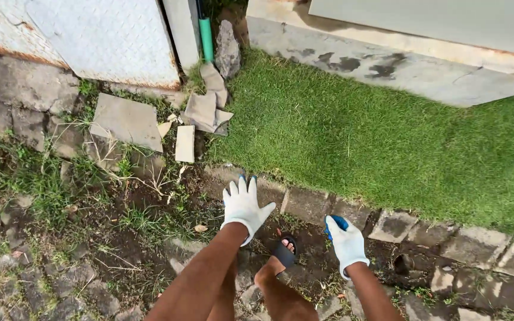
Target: Trimming a hedge with shears and clearing debris from grass.
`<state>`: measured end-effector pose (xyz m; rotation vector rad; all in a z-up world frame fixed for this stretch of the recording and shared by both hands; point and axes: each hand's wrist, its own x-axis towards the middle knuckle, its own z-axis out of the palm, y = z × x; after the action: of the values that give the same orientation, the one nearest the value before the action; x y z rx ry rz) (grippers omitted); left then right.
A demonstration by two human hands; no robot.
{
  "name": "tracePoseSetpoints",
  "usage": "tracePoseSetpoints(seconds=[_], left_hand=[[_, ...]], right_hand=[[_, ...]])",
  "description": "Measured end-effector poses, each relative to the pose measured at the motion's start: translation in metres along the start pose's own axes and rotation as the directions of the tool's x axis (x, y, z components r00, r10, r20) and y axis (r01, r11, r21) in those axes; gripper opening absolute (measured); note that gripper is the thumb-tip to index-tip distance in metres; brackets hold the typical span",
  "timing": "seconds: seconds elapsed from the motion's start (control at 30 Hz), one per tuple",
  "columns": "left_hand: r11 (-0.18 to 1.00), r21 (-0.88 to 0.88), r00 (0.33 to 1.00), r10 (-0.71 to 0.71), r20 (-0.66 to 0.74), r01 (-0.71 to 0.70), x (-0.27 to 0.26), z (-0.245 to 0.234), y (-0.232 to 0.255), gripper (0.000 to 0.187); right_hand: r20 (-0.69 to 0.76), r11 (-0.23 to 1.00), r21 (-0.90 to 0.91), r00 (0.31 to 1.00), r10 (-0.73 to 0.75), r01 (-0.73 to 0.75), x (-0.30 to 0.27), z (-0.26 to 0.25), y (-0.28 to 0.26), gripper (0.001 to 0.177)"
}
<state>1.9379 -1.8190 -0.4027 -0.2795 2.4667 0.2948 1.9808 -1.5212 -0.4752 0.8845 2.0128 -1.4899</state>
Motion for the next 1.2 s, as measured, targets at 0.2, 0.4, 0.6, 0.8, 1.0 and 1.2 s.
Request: tracePoseSetpoints(seconds=[0.2,0.4,0.6,0.8,1.0,1.2], left_hand=[[1.0,-0.011,0.998,0.02,-0.057,-0.02,0.142,0.058,-0.003,0.107],[1.0,-0.02,0.984,0.0,-0.179,-0.003,0.263,0.099,-0.001,0.119],[0.991,-0.135,0.984,-0.014,-0.177,-0.01,0.32,0.116,0.012,0.138],[0.997,-0.056,0.998,-0.052,0.018,0.053,0.331,0.108,0.014,0.15],[0.996,-0.044,0.992,-0.07,0.108,0.075,0.333,0.106,0.015,0.152],[0.998,-0.018,0.986,-0.057,0.157,0.061,0.334,0.104,0.011,0.153]], right_hand=[[0.006,0.981,-0.096,0.986,-0.169,0.169,0.088,0.091,-0.027,0.029],[-0.005,0.812,-0.315,0.854,-0.52,0.492,0.207,0.16,-0.061,0.029],[-0.027,0.741,-0.304,0.772,-0.635,0.598,0.333,0.219,-0.108,0.032],[-0.088,0.456,-0.551,0.494,-0.865,0.699,0.384,0.251,-0.14,0.039],[-0.041,0.401,-0.655,0.5,-0.865,0.64,0.411,0.249,-0.146,0.024],[0.222,0.852,-0.068,0.841,-0.494,0.519,0.431,0.225,-0.154,0.023]])
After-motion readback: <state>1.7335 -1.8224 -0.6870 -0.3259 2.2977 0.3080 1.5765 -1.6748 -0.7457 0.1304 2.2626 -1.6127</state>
